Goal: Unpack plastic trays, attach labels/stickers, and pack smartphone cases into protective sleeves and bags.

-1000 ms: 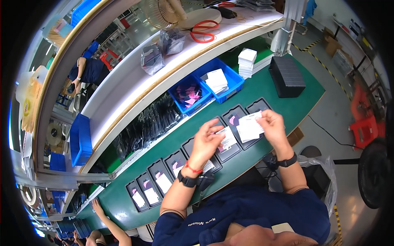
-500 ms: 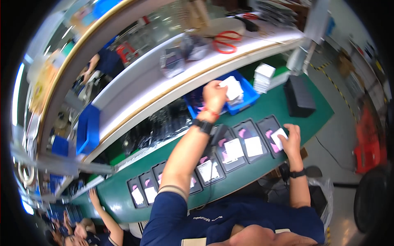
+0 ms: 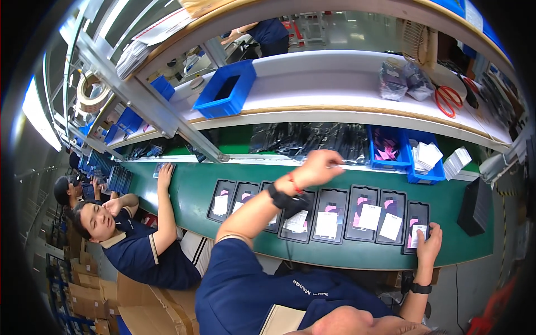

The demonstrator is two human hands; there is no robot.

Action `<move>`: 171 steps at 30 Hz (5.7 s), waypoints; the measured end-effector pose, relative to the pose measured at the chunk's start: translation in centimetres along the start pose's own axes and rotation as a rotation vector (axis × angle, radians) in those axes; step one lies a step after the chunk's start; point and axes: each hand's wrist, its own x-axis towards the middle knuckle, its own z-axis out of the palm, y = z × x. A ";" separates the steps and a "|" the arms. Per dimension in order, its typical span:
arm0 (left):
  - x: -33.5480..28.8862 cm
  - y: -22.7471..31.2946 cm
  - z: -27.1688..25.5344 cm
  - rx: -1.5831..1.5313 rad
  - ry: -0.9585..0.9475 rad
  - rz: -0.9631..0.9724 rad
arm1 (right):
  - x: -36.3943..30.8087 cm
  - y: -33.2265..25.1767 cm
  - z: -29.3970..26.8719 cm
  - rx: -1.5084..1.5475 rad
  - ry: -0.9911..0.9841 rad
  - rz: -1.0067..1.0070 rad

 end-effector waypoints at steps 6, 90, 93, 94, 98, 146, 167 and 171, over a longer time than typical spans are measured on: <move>-3.6 -13.2 -12.7 0.616 -0.015 -0.447 | 0.6 -9.8 -2.1 -0.138 0.106 -0.213; -22.5 -5.2 -4.0 0.442 0.146 -0.132 | 9.8 -44.5 26.2 -0.312 -0.569 -1.124; -23.9 -5.5 -1.1 0.486 0.086 -0.162 | 9.5 -42.7 29.4 -0.285 -0.338 -1.260; -24.2 -5.0 -0.9 0.400 0.100 -0.201 | 8.9 -43.8 28.7 -0.362 -0.375 -1.265; -25.0 -5.3 -0.2 0.407 0.155 -0.196 | 8.2 -44.0 27.2 -0.368 -0.321 -1.295; -21.0 -2.8 -11.8 0.135 0.490 -0.217 | 9.1 -41.2 26.6 -0.439 -0.400 -1.190; -15.6 3.1 9.6 0.424 -0.109 0.000 | -5.1 -14.6 1.3 -0.215 -0.598 -0.929; -16.9 2.5 7.7 0.523 -0.084 -0.102 | -6.0 -16.3 3.8 -0.193 -0.611 -0.977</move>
